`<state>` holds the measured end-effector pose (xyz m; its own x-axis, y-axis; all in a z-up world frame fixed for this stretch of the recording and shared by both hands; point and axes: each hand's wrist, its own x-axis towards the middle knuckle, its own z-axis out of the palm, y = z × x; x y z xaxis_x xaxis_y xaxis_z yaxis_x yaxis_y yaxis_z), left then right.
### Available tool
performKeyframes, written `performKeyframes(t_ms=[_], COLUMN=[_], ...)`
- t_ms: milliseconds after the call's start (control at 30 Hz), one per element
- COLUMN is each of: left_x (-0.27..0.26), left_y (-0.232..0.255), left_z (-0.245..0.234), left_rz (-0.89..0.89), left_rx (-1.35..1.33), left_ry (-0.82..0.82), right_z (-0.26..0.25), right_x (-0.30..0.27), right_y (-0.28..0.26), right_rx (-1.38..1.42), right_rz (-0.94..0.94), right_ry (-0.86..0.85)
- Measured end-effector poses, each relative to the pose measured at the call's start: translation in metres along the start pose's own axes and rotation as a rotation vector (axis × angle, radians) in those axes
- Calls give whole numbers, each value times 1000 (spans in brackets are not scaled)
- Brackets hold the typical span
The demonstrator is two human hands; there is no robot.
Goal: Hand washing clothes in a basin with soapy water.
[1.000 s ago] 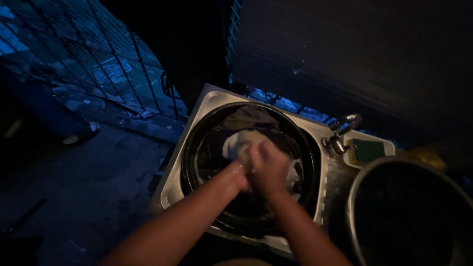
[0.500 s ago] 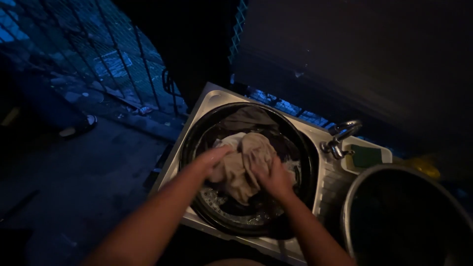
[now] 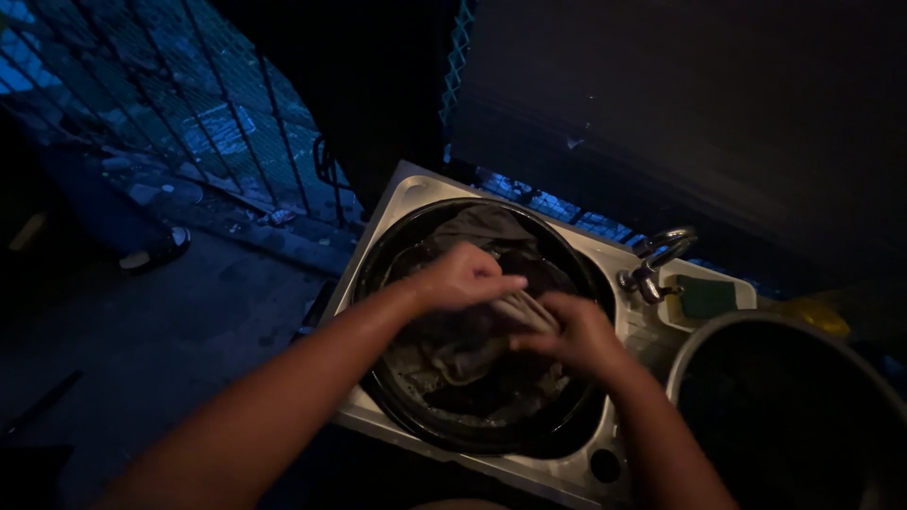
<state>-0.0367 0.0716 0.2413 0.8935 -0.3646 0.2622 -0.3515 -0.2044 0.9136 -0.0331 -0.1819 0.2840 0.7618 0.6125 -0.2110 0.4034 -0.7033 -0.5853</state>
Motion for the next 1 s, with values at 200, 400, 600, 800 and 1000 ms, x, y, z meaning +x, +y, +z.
performKeyframes(t_ms=[200,400,600,800,1000], left_x=[-17,-36,-16,-13,-8], left_y=[12,-24,-160,-89,-72], left_z=[-16,6,123,122,70], left_rz=[-288,-541,-511,-869,-714], left_rx=[-662,-1173,-1357,-1479,-1422], left_ry=[158,374,352,260,342], right_z=[42,32,89,100,103], right_x=[2,-2,39,86,41], right_y=[76,54,-33,4,-67], right_rx=[205,951,449,416,235], right_rz=[-73,-51,-33,187,-246], right_ry=[94,253,714,980,942])
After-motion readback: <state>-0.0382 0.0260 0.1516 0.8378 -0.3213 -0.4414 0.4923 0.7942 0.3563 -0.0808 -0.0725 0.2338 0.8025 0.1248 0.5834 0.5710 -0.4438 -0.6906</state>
